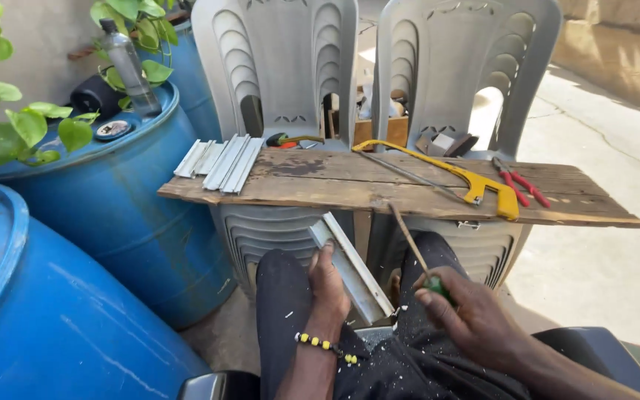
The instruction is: The person sits on a chair and uses a metal file to smooth the edges of a small aluminum profile held in their left hand. They repeatedly file the profile and occasionally inspect the edges before continuing the filing process.
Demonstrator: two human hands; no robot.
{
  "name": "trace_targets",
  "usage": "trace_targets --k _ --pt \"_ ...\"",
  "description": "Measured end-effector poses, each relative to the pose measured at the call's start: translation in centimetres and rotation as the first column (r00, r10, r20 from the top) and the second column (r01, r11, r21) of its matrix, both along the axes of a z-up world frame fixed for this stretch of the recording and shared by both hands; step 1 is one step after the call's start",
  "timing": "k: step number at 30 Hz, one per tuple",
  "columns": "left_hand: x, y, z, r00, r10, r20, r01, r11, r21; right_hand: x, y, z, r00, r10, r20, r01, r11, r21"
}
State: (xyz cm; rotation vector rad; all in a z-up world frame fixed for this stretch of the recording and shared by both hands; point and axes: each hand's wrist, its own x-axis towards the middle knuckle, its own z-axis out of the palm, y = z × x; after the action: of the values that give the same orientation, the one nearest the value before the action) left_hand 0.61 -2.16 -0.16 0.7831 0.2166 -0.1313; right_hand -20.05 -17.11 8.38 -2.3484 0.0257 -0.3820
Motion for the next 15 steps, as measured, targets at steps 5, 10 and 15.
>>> trace_targets --k 5,10,15 --pt "-1.8 0.5 2.1 0.990 -0.128 -0.053 0.132 0.989 0.064 1.2 0.2 0.1 0.939 -0.126 -0.321 0.196 0.961 0.195" --pt "-5.4 -0.6 4.4 0.938 -0.321 0.133 0.314 0.947 0.073 1.5 1.8 -1.1 0.862 0.005 -0.507 0.293 0.811 0.506" --pt "-8.8 0.1 8.8 0.813 -0.557 0.169 0.351 0.701 0.621 1.8 1.4 -2.5 0.955 -0.071 -0.288 0.209 0.850 0.484"
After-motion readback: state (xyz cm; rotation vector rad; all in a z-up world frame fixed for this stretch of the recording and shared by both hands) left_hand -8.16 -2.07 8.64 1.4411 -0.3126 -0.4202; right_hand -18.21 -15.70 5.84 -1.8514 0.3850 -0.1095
